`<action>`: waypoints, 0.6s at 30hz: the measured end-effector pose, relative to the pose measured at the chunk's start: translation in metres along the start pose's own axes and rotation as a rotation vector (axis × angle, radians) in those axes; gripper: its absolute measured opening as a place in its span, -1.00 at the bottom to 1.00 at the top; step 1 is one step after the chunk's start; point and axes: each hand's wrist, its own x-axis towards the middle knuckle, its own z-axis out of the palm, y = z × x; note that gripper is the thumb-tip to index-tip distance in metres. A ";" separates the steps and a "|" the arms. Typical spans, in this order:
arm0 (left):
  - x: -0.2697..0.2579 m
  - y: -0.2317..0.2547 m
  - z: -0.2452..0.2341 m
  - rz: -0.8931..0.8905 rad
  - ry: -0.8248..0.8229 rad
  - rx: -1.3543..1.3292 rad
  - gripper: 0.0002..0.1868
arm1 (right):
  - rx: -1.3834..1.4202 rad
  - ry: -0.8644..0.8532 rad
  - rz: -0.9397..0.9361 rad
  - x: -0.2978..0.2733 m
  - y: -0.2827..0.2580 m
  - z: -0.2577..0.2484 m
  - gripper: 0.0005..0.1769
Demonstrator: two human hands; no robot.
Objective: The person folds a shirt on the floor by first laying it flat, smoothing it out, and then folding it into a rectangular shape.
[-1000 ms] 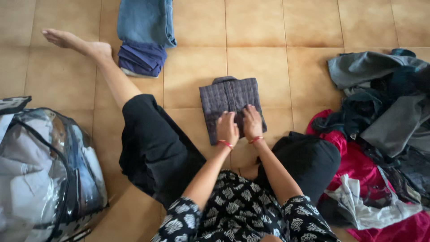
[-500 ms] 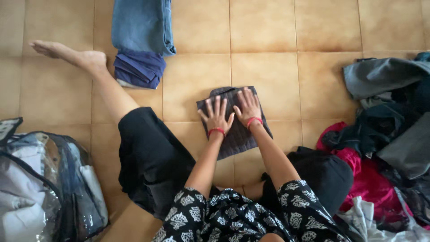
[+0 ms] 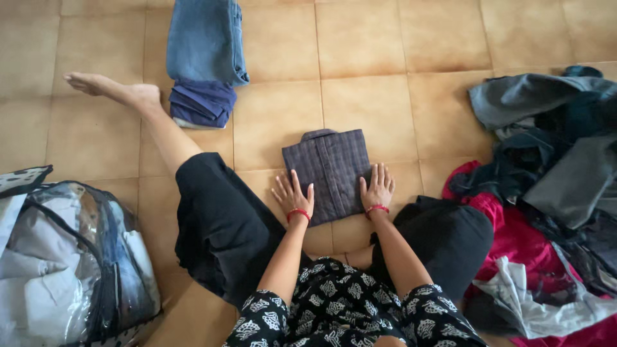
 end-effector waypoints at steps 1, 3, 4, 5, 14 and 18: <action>-0.006 -0.001 -0.003 -0.012 0.003 0.007 -0.15 | -0.007 -0.030 0.047 -0.002 -0.001 -0.004 -0.25; -0.010 0.004 -0.011 -0.020 0.004 0.011 -0.16 | -0.020 -0.086 0.139 0.000 -0.005 -0.010 -0.28; -0.013 0.006 -0.015 -0.018 -0.004 0.011 -0.15 | 0.060 -0.086 0.200 0.000 -0.005 -0.012 -0.34; -0.015 0.009 -0.019 -0.016 -0.011 0.012 -0.15 | 0.142 -0.086 0.260 0.001 -0.006 -0.013 -0.39; -0.036 0.057 -0.013 0.057 -0.342 -1.016 -0.10 | 1.333 -0.787 0.707 0.014 0.001 -0.046 -0.53; -0.024 0.078 -0.043 -0.180 -0.529 -1.666 -0.15 | 1.613 -0.735 0.399 0.015 -0.037 -0.088 -0.41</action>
